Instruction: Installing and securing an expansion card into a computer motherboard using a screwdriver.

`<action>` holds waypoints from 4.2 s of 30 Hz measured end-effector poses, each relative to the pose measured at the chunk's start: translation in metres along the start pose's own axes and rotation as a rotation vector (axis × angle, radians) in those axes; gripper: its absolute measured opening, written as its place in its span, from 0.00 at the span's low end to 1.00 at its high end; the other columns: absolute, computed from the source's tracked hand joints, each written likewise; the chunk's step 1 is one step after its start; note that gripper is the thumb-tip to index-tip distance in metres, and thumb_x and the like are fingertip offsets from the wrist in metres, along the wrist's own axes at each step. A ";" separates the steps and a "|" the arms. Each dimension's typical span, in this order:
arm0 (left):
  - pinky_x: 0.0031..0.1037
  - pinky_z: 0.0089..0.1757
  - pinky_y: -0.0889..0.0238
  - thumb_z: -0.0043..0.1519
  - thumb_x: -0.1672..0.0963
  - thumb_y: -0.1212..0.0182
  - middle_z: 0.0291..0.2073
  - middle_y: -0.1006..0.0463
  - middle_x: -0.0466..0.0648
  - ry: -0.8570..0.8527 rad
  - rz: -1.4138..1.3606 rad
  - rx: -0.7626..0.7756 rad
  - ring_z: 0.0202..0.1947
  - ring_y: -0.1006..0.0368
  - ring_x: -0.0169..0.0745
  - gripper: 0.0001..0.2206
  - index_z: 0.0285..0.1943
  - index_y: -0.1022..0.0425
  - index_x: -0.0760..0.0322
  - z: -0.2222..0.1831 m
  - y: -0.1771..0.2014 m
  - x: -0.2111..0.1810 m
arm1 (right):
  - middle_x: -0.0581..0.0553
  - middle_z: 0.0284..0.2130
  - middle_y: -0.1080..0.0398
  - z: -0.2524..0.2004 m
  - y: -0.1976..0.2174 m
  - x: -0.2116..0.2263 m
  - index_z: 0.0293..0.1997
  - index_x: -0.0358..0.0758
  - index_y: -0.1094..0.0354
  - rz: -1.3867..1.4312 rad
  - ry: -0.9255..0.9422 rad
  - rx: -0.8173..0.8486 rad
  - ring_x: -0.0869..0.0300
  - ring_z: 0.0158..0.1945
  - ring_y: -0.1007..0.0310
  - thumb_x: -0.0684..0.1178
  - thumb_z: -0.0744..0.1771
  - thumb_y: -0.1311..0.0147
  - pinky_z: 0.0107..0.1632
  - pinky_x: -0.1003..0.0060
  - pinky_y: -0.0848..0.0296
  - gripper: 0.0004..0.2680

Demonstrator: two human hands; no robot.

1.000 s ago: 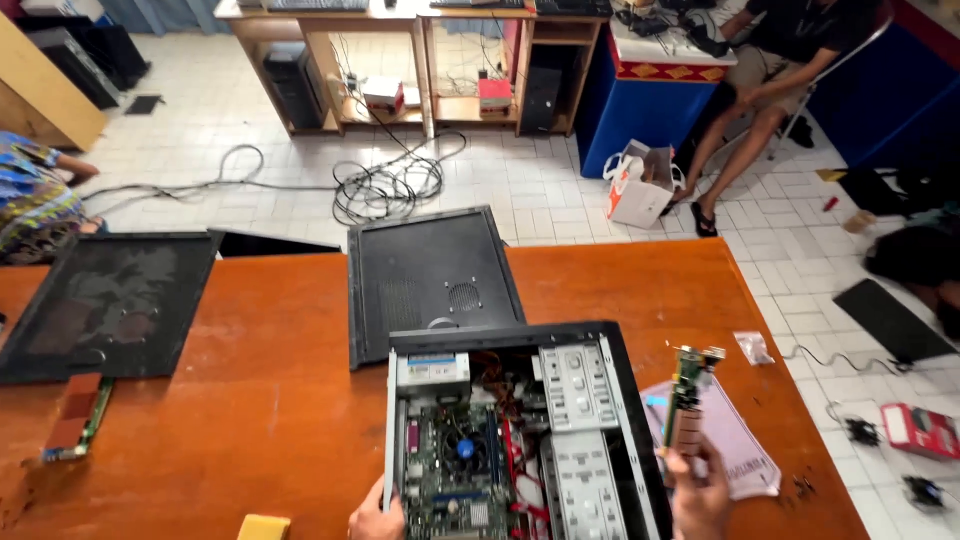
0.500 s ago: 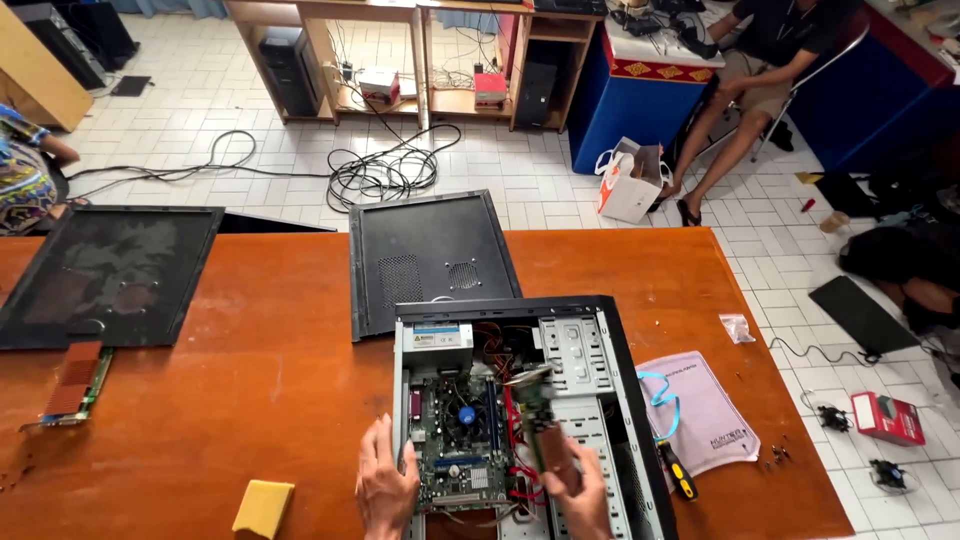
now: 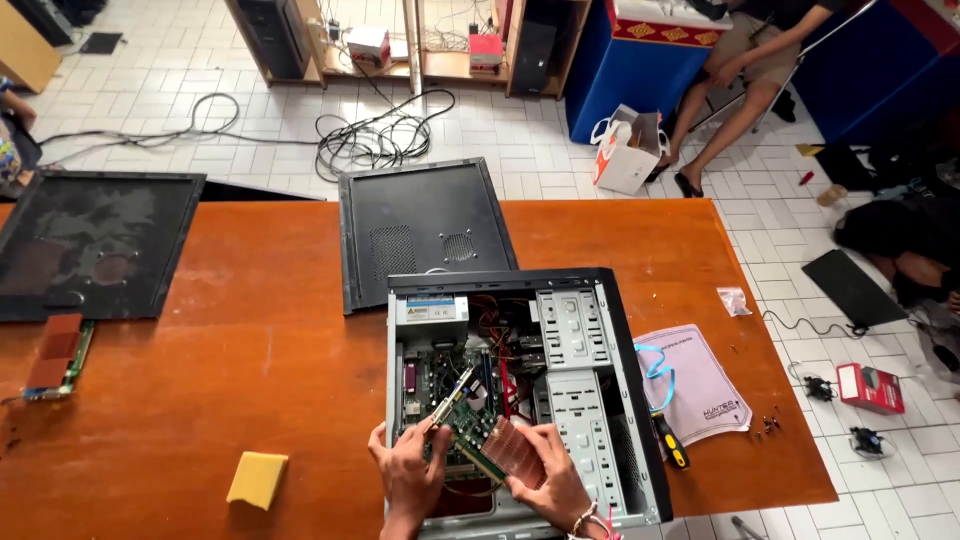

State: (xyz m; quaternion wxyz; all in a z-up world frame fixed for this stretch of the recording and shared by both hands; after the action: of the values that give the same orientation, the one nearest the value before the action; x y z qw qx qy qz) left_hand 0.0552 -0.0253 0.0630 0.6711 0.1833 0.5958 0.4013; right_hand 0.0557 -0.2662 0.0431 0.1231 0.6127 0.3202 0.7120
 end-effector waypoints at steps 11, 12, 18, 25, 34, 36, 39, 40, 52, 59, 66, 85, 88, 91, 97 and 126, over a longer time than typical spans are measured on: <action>0.47 0.63 0.56 0.62 0.44 0.45 0.31 0.10 0.36 0.120 -0.169 0.026 0.40 0.16 0.31 0.18 0.36 0.15 0.52 0.005 0.011 0.007 | 0.44 0.51 0.39 0.006 0.001 0.004 0.68 0.45 0.40 -0.037 0.061 0.006 0.55 0.51 0.29 0.52 0.59 0.37 0.47 0.63 0.18 0.29; 0.48 0.63 0.57 0.63 0.45 0.47 0.25 0.11 0.32 0.089 -0.158 0.027 0.41 0.16 0.30 0.18 0.35 0.15 0.51 0.006 0.011 0.002 | 0.45 0.52 0.39 0.006 0.002 0.002 0.68 0.45 0.40 -0.060 0.046 0.022 0.56 0.51 0.29 0.54 0.59 0.37 0.46 0.64 0.17 0.29; 0.50 0.62 0.52 0.66 0.48 0.48 0.20 0.15 0.32 0.014 -0.130 -0.118 0.35 0.16 0.31 0.15 0.37 0.18 0.54 -0.002 0.016 -0.003 | 0.43 0.52 0.38 0.005 0.000 0.006 0.68 0.42 0.41 -0.053 0.105 0.014 0.54 0.52 0.29 0.52 0.60 0.35 0.51 0.63 0.17 0.29; 0.49 0.63 0.51 0.67 0.49 0.49 0.20 0.16 0.32 0.034 -0.160 -0.120 0.37 0.16 0.34 0.15 0.36 0.18 0.53 -0.003 0.017 0.001 | 0.42 0.52 0.36 0.006 0.001 0.015 0.68 0.41 0.41 -0.041 0.138 0.022 0.53 0.53 0.28 0.53 0.62 0.34 0.52 0.61 0.20 0.28; 0.49 0.62 0.52 0.66 0.48 0.48 0.23 0.14 0.29 0.029 -0.117 -0.107 0.34 0.16 0.31 0.14 0.45 0.19 0.53 -0.001 0.012 0.004 | 0.40 0.53 0.37 0.008 -0.003 0.007 0.67 0.41 0.42 -0.056 0.120 0.014 0.53 0.52 0.28 0.52 0.61 0.35 0.52 0.61 0.17 0.28; 0.50 0.62 0.55 0.65 0.48 0.47 0.27 0.11 0.32 0.034 -0.148 -0.041 0.42 0.16 0.34 0.15 0.45 0.18 0.55 0.000 0.009 0.005 | 0.40 0.53 0.38 0.008 -0.006 0.001 0.67 0.42 0.42 -0.083 0.068 0.035 0.55 0.49 0.27 0.55 0.62 0.34 0.48 0.63 0.13 0.27; 0.51 0.63 0.55 0.63 0.46 0.45 0.34 0.10 0.37 0.056 -0.164 0.005 0.41 0.16 0.32 0.16 0.49 0.18 0.54 -0.002 -0.003 0.020 | 0.40 0.52 0.35 0.010 -0.007 0.009 0.64 0.39 0.41 -0.097 0.141 0.029 0.54 0.49 0.27 0.56 0.63 0.35 0.50 0.62 0.14 0.26; 0.51 0.63 0.55 0.63 0.46 0.45 0.34 0.10 0.37 0.056 -0.165 0.005 0.41 0.16 0.32 0.16 0.49 0.18 0.54 -0.001 0.000 0.020 | 0.40 0.52 0.35 0.011 -0.005 0.012 0.64 0.39 0.41 -0.098 0.140 0.029 0.54 0.49 0.27 0.56 0.63 0.35 0.50 0.62 0.14 0.26; 0.51 0.63 0.64 0.61 0.45 0.41 0.42 0.11 0.37 0.021 -0.319 0.219 0.47 0.21 0.33 0.16 0.50 0.14 0.48 0.006 0.017 0.005 | 0.47 0.34 0.28 0.005 -0.023 -0.010 0.43 0.42 0.32 -0.161 0.153 0.106 0.58 0.36 0.27 0.54 0.63 0.33 0.37 0.67 0.23 0.13; 0.53 0.63 0.64 0.64 0.46 0.43 0.49 0.13 0.35 -0.038 -0.236 0.243 0.50 0.22 0.31 0.16 0.57 0.18 0.43 0.009 0.018 -0.004 | 0.50 0.29 0.34 0.008 -0.013 -0.006 0.32 0.45 0.37 -0.141 0.063 0.045 0.59 0.28 0.36 0.50 0.62 0.34 0.31 0.64 0.34 0.10; 0.52 0.64 0.62 0.64 0.46 0.42 0.60 0.20 0.40 -0.072 -0.173 0.127 0.56 0.22 0.31 0.22 0.67 0.27 0.44 0.006 0.019 -0.003 | 0.50 0.30 0.36 0.008 -0.013 -0.014 0.33 0.45 0.37 -0.152 0.071 0.006 0.61 0.28 0.37 0.55 0.64 0.35 0.29 0.64 0.34 0.12; 0.47 0.60 0.45 0.68 0.54 0.46 0.32 0.14 0.41 0.022 -0.246 -0.159 0.36 0.20 0.36 0.10 0.43 0.18 0.57 0.005 0.037 -0.002 | 0.43 0.35 0.18 -0.005 0.005 -0.071 0.49 0.41 0.28 0.235 -0.665 -0.157 0.55 0.38 0.15 0.61 0.61 0.38 0.34 0.67 0.15 0.18; 0.44 0.61 0.49 0.67 0.51 0.47 0.32 0.12 0.39 0.103 -0.350 -0.105 0.37 0.19 0.34 0.12 0.44 0.17 0.54 0.008 0.042 -0.002 | 0.42 0.34 0.18 0.000 0.006 -0.070 0.49 0.37 0.27 0.293 -0.592 -0.171 0.55 0.35 0.15 0.61 0.60 0.38 0.33 0.65 0.14 0.19; 0.42 0.61 0.48 0.68 0.52 0.52 0.33 0.11 0.41 0.205 -0.519 -0.072 0.41 0.18 0.34 0.16 0.44 0.15 0.55 0.009 0.048 0.003 | 0.42 0.30 0.21 0.005 0.007 -0.070 0.45 0.34 0.27 0.354 -0.512 -0.167 0.54 0.30 0.17 0.62 0.60 0.38 0.29 0.62 0.14 0.20; 0.25 0.29 0.43 0.71 0.51 0.66 0.33 0.15 0.51 0.436 -0.737 -0.281 0.33 0.25 0.38 0.24 0.43 0.20 0.68 0.000 0.063 0.032 | 0.37 0.33 0.20 0.006 0.004 -0.085 0.49 0.30 0.28 0.455 -0.477 -0.218 0.50 0.32 0.16 0.59 0.63 0.42 0.30 0.61 0.13 0.20; 0.33 0.43 0.32 0.67 0.52 0.48 0.31 0.15 0.40 0.385 -0.369 -0.191 0.40 0.22 0.39 0.13 0.38 0.18 0.56 -0.001 0.046 0.024 | 0.42 0.25 0.25 0.008 0.015 -0.070 0.41 0.31 0.28 0.592 -0.419 -0.280 0.53 0.24 0.23 0.60 0.67 0.52 0.23 0.58 0.19 0.17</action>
State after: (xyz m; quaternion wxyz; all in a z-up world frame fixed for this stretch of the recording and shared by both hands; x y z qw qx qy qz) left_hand 0.0392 0.0209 0.0806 0.6216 -0.0718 0.6951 0.3540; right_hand 0.0815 -0.3148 -0.0028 0.0574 0.7879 -0.0030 0.6131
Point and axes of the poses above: each hand's wrist, its own z-axis towards the middle knuckle, its own y-axis out of the back of the hand, x = y × z, the point moved 9 cm from there along z, towards the middle knuckle
